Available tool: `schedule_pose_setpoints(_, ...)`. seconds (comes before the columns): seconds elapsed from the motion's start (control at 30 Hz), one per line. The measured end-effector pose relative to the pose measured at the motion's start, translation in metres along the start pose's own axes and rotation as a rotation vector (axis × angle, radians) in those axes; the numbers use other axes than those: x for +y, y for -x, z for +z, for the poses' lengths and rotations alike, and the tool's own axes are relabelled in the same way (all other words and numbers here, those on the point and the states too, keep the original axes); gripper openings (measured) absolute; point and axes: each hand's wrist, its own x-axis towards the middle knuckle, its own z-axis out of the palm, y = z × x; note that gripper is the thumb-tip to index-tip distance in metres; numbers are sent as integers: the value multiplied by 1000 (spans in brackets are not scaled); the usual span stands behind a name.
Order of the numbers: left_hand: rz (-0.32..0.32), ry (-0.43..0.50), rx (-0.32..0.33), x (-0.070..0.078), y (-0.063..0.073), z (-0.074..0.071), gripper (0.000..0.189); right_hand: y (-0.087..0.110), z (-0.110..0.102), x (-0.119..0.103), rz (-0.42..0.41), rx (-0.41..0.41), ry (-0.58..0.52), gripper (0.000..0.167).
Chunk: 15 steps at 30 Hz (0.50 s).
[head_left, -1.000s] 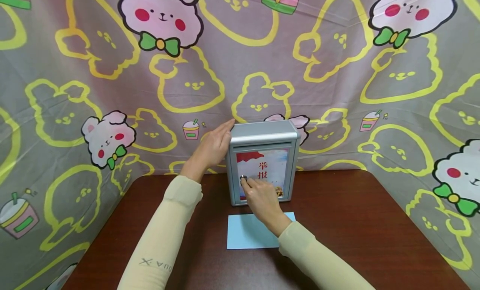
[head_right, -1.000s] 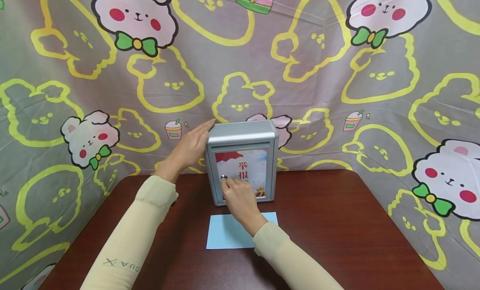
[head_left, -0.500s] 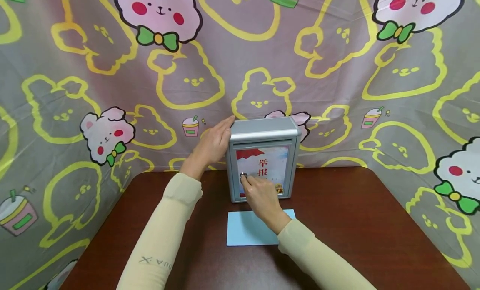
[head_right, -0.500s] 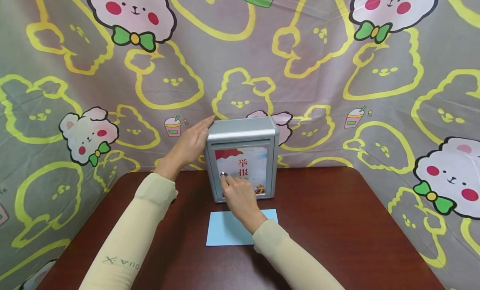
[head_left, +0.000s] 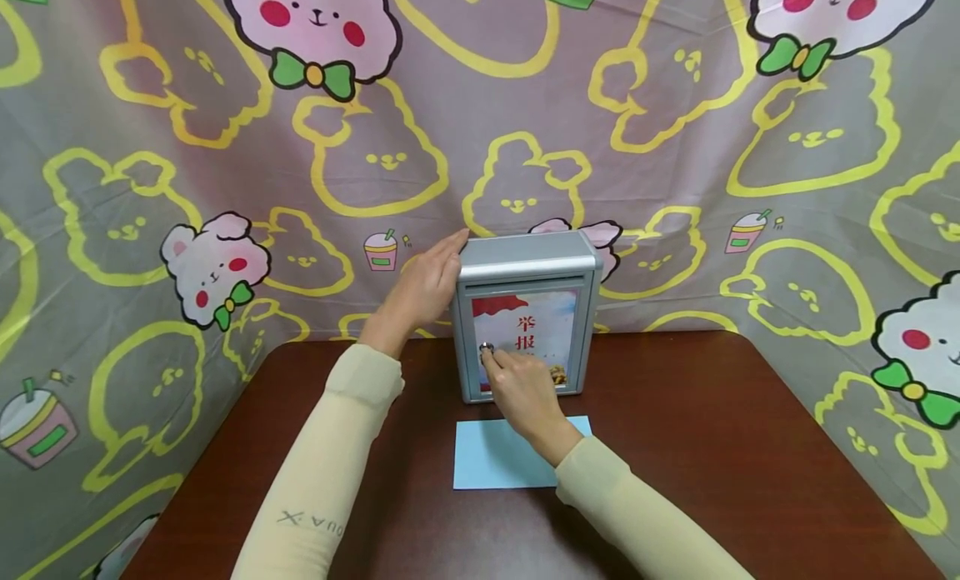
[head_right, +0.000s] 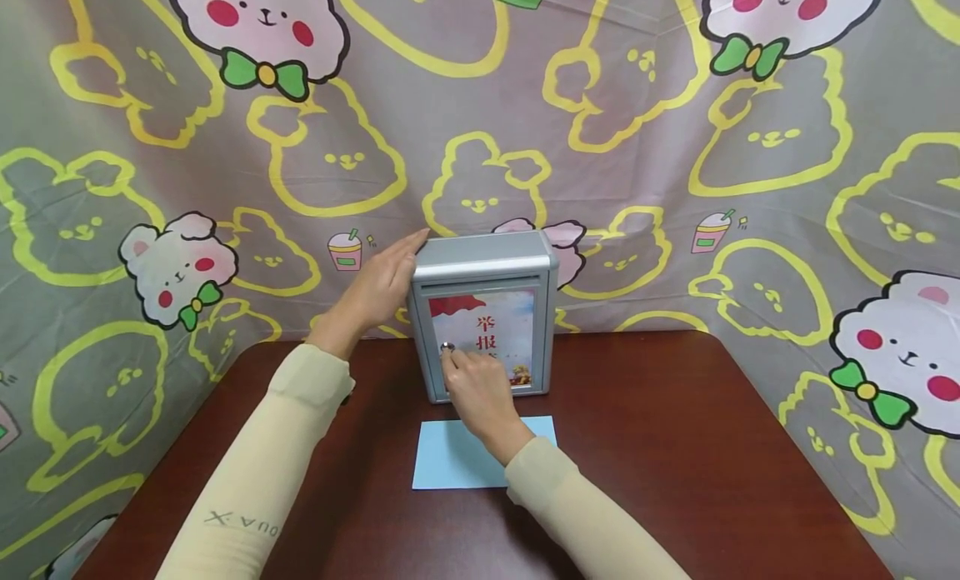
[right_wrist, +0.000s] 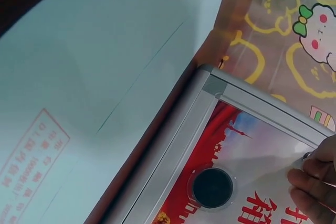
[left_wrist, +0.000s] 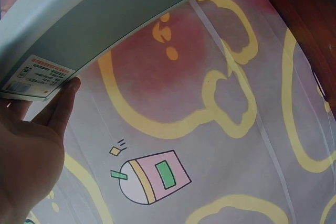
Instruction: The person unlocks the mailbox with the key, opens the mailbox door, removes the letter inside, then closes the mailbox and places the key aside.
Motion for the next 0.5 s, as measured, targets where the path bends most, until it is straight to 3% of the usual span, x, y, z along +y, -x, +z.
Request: schedule_pose_setpoints(0.5,12,-9,3,0,-1,0,58,5,-9,-4,-22,7,-15,20)
